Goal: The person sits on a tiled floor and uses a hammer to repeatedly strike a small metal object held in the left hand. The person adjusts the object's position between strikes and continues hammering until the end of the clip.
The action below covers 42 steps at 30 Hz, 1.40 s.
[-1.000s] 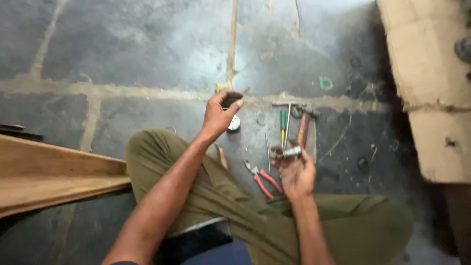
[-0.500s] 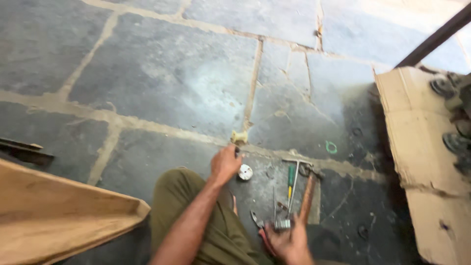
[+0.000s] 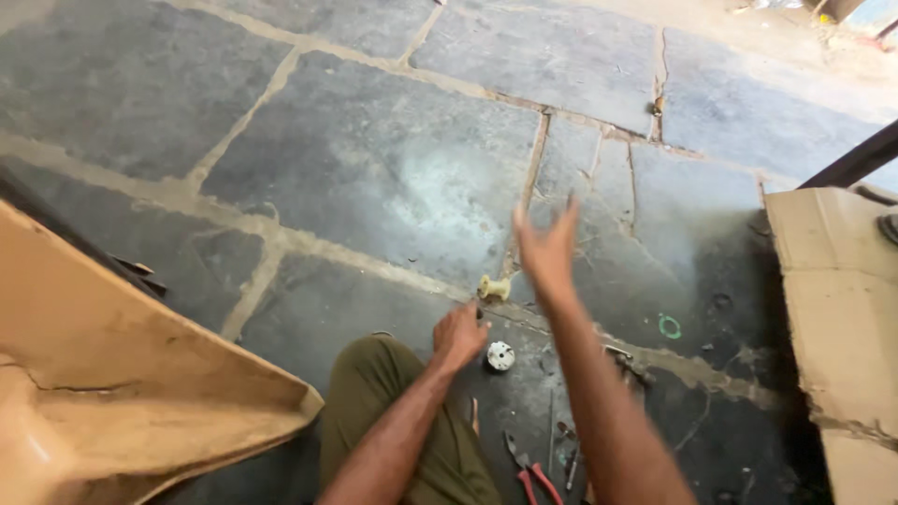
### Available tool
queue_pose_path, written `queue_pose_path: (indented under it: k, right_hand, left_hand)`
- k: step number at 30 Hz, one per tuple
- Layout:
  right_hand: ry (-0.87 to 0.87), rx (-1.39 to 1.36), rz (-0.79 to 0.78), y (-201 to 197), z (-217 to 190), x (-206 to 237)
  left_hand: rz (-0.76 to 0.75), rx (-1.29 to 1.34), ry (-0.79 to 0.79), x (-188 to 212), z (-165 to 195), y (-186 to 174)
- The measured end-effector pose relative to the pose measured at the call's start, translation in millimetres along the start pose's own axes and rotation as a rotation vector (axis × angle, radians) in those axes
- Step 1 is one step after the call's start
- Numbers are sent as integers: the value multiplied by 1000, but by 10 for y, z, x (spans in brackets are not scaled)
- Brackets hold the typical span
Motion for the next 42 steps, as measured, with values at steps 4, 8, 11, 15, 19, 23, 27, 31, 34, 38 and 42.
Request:
queue_pose_path:
  k: [4, 8, 11, 15, 19, 23, 27, 31, 34, 38, 42]
  right_hand:
    - [422, 55, 146, -696, 1394, 988]
    - [342, 92, 338, -2042, 2064, 1539]
    - [507, 408, 634, -2853, 2417, 2047]
    - [504, 310, 689, -3233, 2679, 2321]
    - [330, 347, 645, -3103, 2672, 2289]
    - [412, 289, 455, -2869, 2719, 2276]
    - [369, 269, 399, -2788, 2673, 2243]
    - [405, 227, 419, -2847, 2765, 2226]
    - [447, 265, 418, -2895, 2889, 2260]
    - [426, 332, 371, -2887, 2950, 2284]
    - [356, 369, 359, -2800, 2828, 2295]
  left_hand:
    - [-16, 6, 27, 3, -22, 77]
    - [-35, 15, 83, -14, 32, 148]
    - [-98, 5, 171, 33, 137, 303]
    - [-217, -92, 299, 85, 188, 582]
    - [-311, -207, 503, 120, 137, 826]
    - [-364, -161, 397, 137, 16, 930]
    - [-318, -135, 502, 129, 59, 943]
    - [-338, -156, 496, 77, 22, 1012]
    - [-337, -131, 497, 50, -17, 1064]
    - [-332, -150, 526, 74, -28, 1078]
    - [-418, -181, 536, 186, 15, 1125]
Point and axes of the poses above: each hand's wrist, its own x-axis away from the middle knuckle, its own y-axis out of the palm, z = x × y, the point moved 4 cm from there along -x, towards the middle knuckle, and after that the axes turned 13 degrees about y, right-handed, at the moved point
